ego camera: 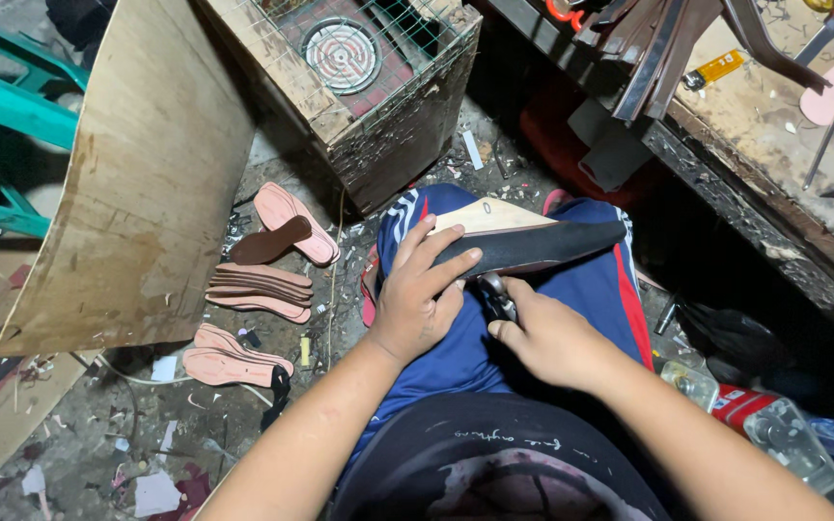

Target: The person sits on the floor with a shoe on their lap, pulling and pressing the fabric upper over a wooden last and tucking its edges around the insole. They use pincers to grip and pull the upper material and a hammer to tap and set the upper in place, working the toe and sides before checking the fit.

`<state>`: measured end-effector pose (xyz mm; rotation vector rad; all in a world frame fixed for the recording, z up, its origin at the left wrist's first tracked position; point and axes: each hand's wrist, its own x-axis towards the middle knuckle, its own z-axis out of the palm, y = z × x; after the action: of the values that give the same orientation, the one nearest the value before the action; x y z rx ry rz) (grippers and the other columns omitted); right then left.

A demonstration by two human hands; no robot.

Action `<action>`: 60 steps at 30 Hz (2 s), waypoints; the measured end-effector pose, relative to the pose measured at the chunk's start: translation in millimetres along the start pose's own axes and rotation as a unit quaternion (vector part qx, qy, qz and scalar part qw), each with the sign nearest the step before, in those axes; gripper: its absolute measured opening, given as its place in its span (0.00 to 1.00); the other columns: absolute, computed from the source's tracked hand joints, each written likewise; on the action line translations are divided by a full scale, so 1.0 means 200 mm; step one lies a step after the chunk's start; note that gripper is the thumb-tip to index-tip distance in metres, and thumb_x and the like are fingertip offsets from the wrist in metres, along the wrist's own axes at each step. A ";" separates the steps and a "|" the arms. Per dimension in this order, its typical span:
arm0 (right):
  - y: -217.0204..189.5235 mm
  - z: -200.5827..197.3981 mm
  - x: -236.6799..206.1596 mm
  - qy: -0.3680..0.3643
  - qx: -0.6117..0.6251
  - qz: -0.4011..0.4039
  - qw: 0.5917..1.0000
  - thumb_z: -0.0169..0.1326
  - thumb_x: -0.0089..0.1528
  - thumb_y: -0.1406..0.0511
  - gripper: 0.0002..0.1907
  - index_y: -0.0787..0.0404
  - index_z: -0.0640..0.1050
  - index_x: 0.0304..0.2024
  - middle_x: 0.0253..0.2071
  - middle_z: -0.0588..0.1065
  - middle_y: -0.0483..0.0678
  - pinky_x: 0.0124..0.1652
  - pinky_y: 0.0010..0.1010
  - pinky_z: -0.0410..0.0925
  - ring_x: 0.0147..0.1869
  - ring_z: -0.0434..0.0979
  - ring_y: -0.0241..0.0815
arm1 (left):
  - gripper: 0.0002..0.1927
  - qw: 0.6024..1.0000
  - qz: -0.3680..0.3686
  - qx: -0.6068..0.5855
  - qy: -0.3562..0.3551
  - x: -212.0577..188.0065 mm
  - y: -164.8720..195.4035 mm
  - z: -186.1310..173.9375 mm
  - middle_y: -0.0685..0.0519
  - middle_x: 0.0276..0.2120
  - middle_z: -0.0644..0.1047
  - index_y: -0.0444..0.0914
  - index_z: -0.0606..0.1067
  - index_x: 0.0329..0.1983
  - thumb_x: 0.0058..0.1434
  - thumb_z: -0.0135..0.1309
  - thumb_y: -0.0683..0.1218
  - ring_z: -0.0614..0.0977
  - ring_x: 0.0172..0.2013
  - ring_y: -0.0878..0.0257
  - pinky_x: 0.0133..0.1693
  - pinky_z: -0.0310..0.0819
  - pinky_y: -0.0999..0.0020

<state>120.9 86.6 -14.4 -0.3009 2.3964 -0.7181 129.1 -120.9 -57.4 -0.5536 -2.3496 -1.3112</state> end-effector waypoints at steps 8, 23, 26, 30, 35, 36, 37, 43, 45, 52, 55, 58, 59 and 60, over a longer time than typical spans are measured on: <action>-0.08 0.01 -0.09 0.036 -0.072 -0.033 0.996 0.53 0.63 0.60 0.18 0.66 0.68 0.47 0.39 0.77 0.63 0.46 0.53 0.68 0.47 0.77 0.66 | 0.25 0.997 0.043 0.054 -0.019 -0.03 0.04 -0.03 0.44 0.61 0.74 0.42 0.79 0.54 0.50 0.59 0.37 0.71 0.65 0.39 0.65 0.69 0.52; -0.07 0.09 -0.02 0.063 -0.109 -0.024 0.992 0.54 0.58 0.65 0.16 0.69 0.66 0.43 0.31 0.77 0.65 0.41 0.54 0.71 0.38 0.79 0.67 | 0.23 0.999 -0.014 0.028 -0.006 0.06 0.02 -0.03 0.44 0.55 0.76 0.38 0.78 0.53 0.51 0.57 0.38 0.77 0.58 0.42 0.60 0.72 0.56; -0.05 0.08 0.06 0.055 -0.122 -0.023 0.991 0.55 0.58 0.64 0.17 0.71 0.66 0.41 0.30 0.77 0.67 0.41 0.55 0.71 0.37 0.79 0.69 | 0.25 1.000 -0.019 0.020 0.000 0.08 0.00 -0.02 0.43 0.58 0.75 0.35 0.75 0.57 0.53 0.56 0.37 0.76 0.61 0.41 0.63 0.70 0.54; -0.02 0.06 0.10 0.057 -0.136 -0.016 0.989 0.55 0.58 0.65 0.17 0.71 0.66 0.41 0.30 0.77 0.67 0.41 0.55 0.71 0.38 0.78 0.69 | 0.28 0.999 -0.021 0.011 -0.036 0.11 -0.01 -0.01 0.39 0.62 0.73 0.31 0.72 0.61 0.54 0.55 0.38 0.72 0.64 0.40 0.66 0.66 0.51; 0.01 0.06 0.10 0.067 -0.142 -0.027 0.987 0.54 0.58 0.67 0.14 0.71 0.67 0.40 0.30 0.77 0.66 0.41 0.54 0.71 0.38 0.79 0.67 | 0.29 0.987 -0.073 0.056 -0.135 0.19 -0.04 0.06 0.40 0.66 0.70 0.36 0.70 0.63 0.59 0.57 0.50 0.67 0.64 0.36 0.61 0.66 0.50; 0.02 0.05 0.10 0.065 -0.145 -0.025 0.987 0.54 0.58 0.67 0.14 0.71 0.68 0.40 0.30 0.77 0.66 0.41 0.54 0.71 0.38 0.79 0.66 | 0.27 0.982 -0.083 0.082 -0.149 0.20 -0.04 0.08 0.41 0.67 0.70 0.39 0.71 0.64 0.63 0.56 0.52 0.67 0.65 0.35 0.62 0.65 0.49; 0.03 0.05 0.10 0.061 -0.151 -0.019 0.987 0.54 0.58 0.67 0.14 0.70 0.68 0.40 0.31 0.78 0.65 0.41 0.53 0.71 0.39 0.79 0.66 | 0.27 0.979 -0.084 0.083 -0.164 0.22 -0.05 0.10 0.41 0.67 0.69 0.41 0.71 0.65 0.64 0.55 0.52 0.66 0.64 0.32 0.61 0.65 0.47; 0.15 -0.03 0.02 0.176 -0.244 -0.076 0.951 0.53 0.52 0.71 0.12 0.68 0.71 0.39 0.37 0.78 0.63 0.45 0.51 0.71 0.44 0.79 0.63 | 0.26 0.968 -0.082 0.119 -0.206 0.22 -0.03 0.13 0.40 0.67 0.68 0.51 0.68 0.69 0.67 0.51 0.54 0.74 0.54 0.30 0.57 0.70 0.45; 0.18 -0.07 -0.01 0.169 -0.281 -0.031 0.944 0.52 0.55 0.70 0.11 0.67 0.71 0.39 0.39 0.78 0.62 0.47 0.49 0.71 0.46 0.80 0.61 | 0.26 0.968 -0.054 0.144 -0.197 0.22 0.00 0.12 0.38 0.66 0.68 0.50 0.68 0.69 0.67 0.51 0.53 0.74 0.53 0.29 0.56 0.70 0.44; 0.16 -0.12 -0.03 0.157 -0.229 0.036 0.960 0.50 0.57 0.70 0.11 0.70 0.70 0.41 0.35 0.77 0.64 0.43 0.52 0.72 0.41 0.80 0.63 | 0.28 0.962 -0.050 0.194 -0.183 0.20 0.09 0.12 0.38 0.64 0.68 0.49 0.67 0.69 0.65 0.54 0.53 0.74 0.51 0.29 0.50 0.75 0.46; 0.13 -0.10 -0.07 0.172 -0.221 0.032 0.959 0.50 0.58 0.70 0.08 0.69 0.70 0.38 0.34 0.77 0.64 0.42 0.52 0.72 0.41 0.80 0.64 | 0.28 0.961 -0.051 0.194 -0.188 0.20 0.09 0.10 0.40 0.64 0.69 0.49 0.68 0.68 0.64 0.55 0.53 0.75 0.51 0.33 0.48 0.76 0.48; 0.14 -0.07 -0.12 0.188 -0.203 0.015 0.961 0.49 0.60 0.69 0.07 0.69 0.70 0.37 0.33 0.77 0.63 0.41 0.53 0.71 0.40 0.79 0.64 | 0.27 0.962 -0.043 0.177 -0.203 0.21 0.06 0.08 0.41 0.63 0.69 0.49 0.68 0.67 0.64 0.55 0.53 0.75 0.50 0.36 0.45 0.77 0.49; 0.14 -0.06 -0.13 0.190 -0.201 0.012 0.961 0.50 0.60 0.68 0.07 0.69 0.70 0.37 0.32 0.77 0.63 0.41 0.53 0.71 0.39 0.79 0.64 | 0.27 0.964 -0.028 0.177 -0.195 0.21 0.06 0.08 0.41 0.63 0.69 0.49 0.69 0.67 0.64 0.55 0.53 0.75 0.50 0.37 0.46 0.76 0.49; 0.15 -0.05 -0.13 0.191 -0.198 0.011 0.961 0.51 0.59 0.68 0.08 0.69 0.70 0.36 0.31 0.77 0.63 0.41 0.53 0.71 0.39 0.79 0.64 | 0.28 0.966 -0.014 0.176 -0.188 0.21 0.05 0.08 0.40 0.63 0.69 0.49 0.69 0.67 0.63 0.56 0.54 0.75 0.50 0.37 0.46 0.76 0.50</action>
<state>134.9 125.2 -11.7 -0.3198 2.9063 -0.2964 96.9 -95.3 -36.6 -0.7048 -2.8222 -0.8173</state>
